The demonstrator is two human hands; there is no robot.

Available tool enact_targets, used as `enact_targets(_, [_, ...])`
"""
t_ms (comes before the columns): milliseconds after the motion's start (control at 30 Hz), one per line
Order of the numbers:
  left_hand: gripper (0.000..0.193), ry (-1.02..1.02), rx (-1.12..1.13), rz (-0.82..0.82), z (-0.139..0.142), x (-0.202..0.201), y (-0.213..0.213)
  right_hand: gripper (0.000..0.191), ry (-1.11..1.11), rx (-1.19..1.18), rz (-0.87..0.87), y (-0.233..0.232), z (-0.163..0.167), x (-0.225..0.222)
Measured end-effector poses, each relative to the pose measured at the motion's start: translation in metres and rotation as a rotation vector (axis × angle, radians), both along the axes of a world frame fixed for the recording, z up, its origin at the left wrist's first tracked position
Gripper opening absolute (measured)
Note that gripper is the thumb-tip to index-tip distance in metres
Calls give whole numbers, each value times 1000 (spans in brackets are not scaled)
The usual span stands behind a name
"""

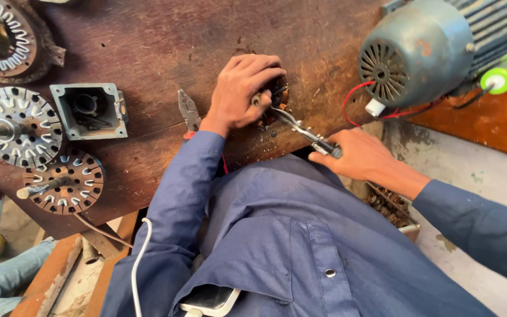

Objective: The person uses pliers to cut and remove copper windings from a motor armature on a workbench. The person repeatedly rotates the armature and snips the wires, leaving copper debris on the table.

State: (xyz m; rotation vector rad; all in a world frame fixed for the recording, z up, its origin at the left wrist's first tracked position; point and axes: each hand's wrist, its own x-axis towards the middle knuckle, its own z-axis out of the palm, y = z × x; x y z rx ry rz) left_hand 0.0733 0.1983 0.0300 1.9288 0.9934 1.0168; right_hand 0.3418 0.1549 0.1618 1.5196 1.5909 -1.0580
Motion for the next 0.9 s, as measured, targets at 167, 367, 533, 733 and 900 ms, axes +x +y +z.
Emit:
enact_targets(167, [42, 17, -33, -50, -2, -4, 9, 53, 226, -541, -671, 6, -15, 9])
enact_targets(367, [42, 20, 68, -11, 1, -1, 5, 47, 41, -53, -281, 3, -25, 8])
enact_targets(533, [43, 39, 69, 0, 3, -2, 3, 62, -34, -223, -267, 15, -18, 6])
enact_targets(733, [41, 12, 53, 7, 2, -2, 5, 67, -66, -211, -24, 15, -18, 19])
enact_targets(900, [39, 20, 46, 9, -1, 0, 4, 51, 352, -335, -311, 11, -24, 33])
